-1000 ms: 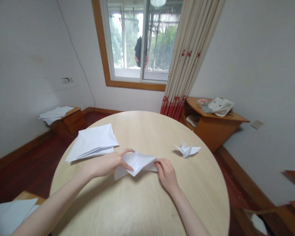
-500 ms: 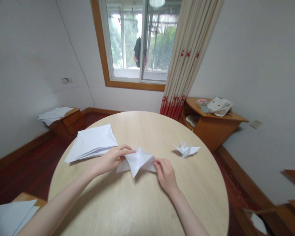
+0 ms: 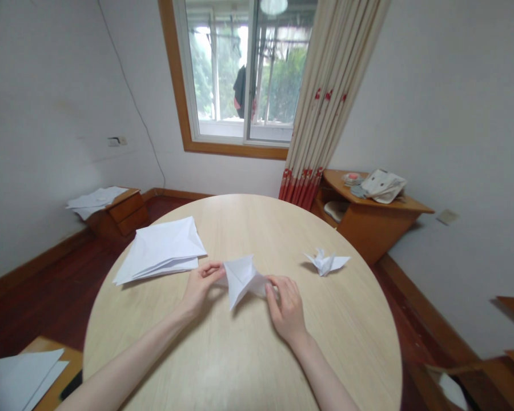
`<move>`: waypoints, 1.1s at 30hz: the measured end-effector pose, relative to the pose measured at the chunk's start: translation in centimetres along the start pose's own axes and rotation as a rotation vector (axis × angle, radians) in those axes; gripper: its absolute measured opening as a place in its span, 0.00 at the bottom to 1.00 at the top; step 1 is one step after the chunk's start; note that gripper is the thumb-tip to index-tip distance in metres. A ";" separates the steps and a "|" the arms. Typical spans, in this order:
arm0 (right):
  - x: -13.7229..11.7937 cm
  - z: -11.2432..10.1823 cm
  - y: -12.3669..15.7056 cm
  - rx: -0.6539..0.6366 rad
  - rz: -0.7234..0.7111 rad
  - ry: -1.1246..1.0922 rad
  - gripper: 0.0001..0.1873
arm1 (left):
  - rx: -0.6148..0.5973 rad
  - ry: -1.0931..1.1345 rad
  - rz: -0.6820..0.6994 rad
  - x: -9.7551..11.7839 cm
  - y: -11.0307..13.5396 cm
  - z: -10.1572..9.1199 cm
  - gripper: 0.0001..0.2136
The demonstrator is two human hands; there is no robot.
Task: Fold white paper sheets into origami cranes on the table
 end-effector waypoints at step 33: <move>-2.2 2.1 0.5 -0.048 -0.132 -0.149 0.32 | -0.073 -0.260 0.211 -1.3 2.0 0.1 0.11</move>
Point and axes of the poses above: each hand's wrist, its own y-axis away from the middle knuckle, its own z-axis out of the palm, x = y × z, the point moved 3 cm from there along -y, towards the middle knuckle, and after that the axes turned 5 degrees about y, right-handed, at the moved point
